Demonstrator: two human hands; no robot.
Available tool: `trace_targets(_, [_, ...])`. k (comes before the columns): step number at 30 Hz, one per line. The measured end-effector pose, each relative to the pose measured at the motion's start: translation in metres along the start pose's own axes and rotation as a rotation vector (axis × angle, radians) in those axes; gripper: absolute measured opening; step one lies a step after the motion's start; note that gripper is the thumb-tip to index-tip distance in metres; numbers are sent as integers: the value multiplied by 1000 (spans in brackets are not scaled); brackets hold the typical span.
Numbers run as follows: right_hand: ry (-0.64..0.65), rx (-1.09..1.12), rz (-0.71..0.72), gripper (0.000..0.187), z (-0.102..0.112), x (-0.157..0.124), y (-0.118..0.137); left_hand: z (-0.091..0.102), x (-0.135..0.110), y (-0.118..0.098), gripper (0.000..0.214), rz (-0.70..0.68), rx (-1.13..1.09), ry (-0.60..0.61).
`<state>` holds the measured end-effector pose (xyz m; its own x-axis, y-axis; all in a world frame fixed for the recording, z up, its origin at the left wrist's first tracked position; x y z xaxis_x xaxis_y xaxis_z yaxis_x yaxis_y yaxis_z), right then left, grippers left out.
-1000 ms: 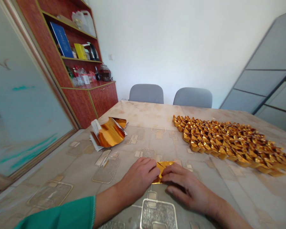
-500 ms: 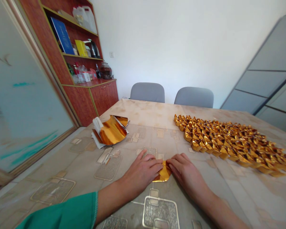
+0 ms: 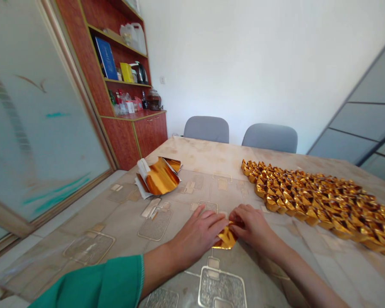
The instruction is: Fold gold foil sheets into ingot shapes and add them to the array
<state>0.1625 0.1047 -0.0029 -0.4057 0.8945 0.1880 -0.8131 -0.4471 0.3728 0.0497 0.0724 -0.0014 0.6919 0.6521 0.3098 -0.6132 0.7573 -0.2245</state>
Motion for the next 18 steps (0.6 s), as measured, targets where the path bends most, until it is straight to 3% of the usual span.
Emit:
trace_targets(6, [-89,180,131,16,18,-8,20,18,0,7,47,98,-92,-64])
trace_targets(10, [-158,149,272,15,42,-20,43,32,-2,13,7,145,-158,-184])
trace_targets(12, [-153,105,356,15,48,-26,55,39,-3,8,12,86,-151,-249])
trace_targets(15, [-72,68,420,16,43,-32,62,39,-4,-3,19,-14,-60,-276])
trace_targets(18, [35,64,431,18,26,-35,62,28,-4,-10,24,-75,42,-207])
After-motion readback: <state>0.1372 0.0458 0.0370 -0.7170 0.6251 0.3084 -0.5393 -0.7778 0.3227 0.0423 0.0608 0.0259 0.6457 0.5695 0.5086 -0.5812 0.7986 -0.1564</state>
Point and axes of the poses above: each hand's wrist, its own x-axis towards the middle knuckle, its own z-axis out of the back of the hand, y = z × x, the point moved 9 cm from there along x, towards the middle knuckle, and after that the axes turned 6 degrees about z, right-handed, at the moved point
